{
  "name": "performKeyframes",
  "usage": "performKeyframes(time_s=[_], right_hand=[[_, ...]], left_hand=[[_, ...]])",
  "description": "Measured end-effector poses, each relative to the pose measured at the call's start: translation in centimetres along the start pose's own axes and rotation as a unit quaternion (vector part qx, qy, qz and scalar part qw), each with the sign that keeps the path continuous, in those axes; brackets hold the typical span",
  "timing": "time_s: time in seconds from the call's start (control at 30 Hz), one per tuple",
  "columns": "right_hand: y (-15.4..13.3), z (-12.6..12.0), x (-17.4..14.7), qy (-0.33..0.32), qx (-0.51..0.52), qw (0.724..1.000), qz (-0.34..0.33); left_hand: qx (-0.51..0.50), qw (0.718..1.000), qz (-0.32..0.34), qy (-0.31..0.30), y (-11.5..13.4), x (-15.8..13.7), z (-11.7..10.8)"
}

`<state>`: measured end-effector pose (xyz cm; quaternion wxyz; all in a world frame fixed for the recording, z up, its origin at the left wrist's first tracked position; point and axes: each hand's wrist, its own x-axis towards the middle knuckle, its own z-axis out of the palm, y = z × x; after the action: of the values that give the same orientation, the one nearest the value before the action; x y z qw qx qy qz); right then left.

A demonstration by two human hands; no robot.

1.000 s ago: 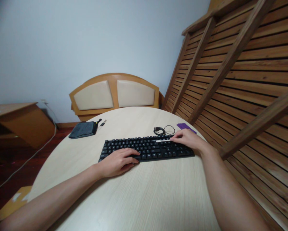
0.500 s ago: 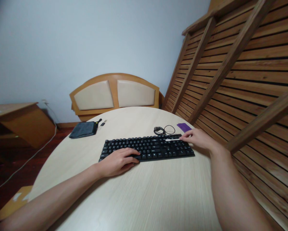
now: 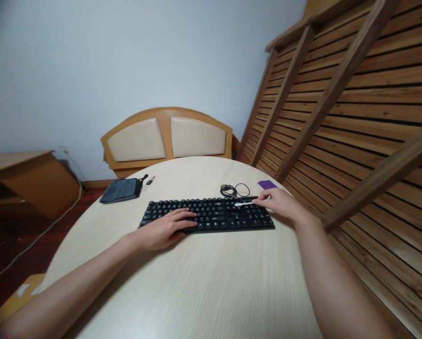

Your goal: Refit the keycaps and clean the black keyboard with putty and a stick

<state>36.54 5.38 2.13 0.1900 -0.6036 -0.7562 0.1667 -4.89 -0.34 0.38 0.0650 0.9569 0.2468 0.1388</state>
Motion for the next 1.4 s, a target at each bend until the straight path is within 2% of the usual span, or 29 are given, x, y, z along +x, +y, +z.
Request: performKeyframes(time_s=[0.23,0.5,0.8,1.03,1.27,1.4], right_hand=[[-2.3,1.6,0.5,0.064,-0.063,0.995,-0.047],[-2.9,2.9,1.0,0.072,-0.015,0.995,-0.062],[-5.4,4.2,1.1,0.100,-0.072,0.989,-0.086],[-3.0,2.4,1.0,0.073,-0.061,0.993,-0.073],[0.1,0.7,0.4,0.041,0.001,0.999,-0.014],[1.0,0.0,0.1,0.038,-0.001,0.999,0.015]], left_hand=[[0.006,1.000,-0.027,0.011,-1.1,-0.7,-1.3],[-0.002,0.998,-0.028,0.049,-0.8,-0.4,-0.4],[-0.017,0.998,-0.039,0.055,-1.0,-0.6,-0.3],[-0.017,0.998,-0.039,0.051,-1.0,-0.5,-0.3],[-0.019,0.998,-0.041,0.049,-1.1,-0.6,-0.4],[-0.017,0.998,-0.045,0.049,-1.1,-0.6,-0.4]])
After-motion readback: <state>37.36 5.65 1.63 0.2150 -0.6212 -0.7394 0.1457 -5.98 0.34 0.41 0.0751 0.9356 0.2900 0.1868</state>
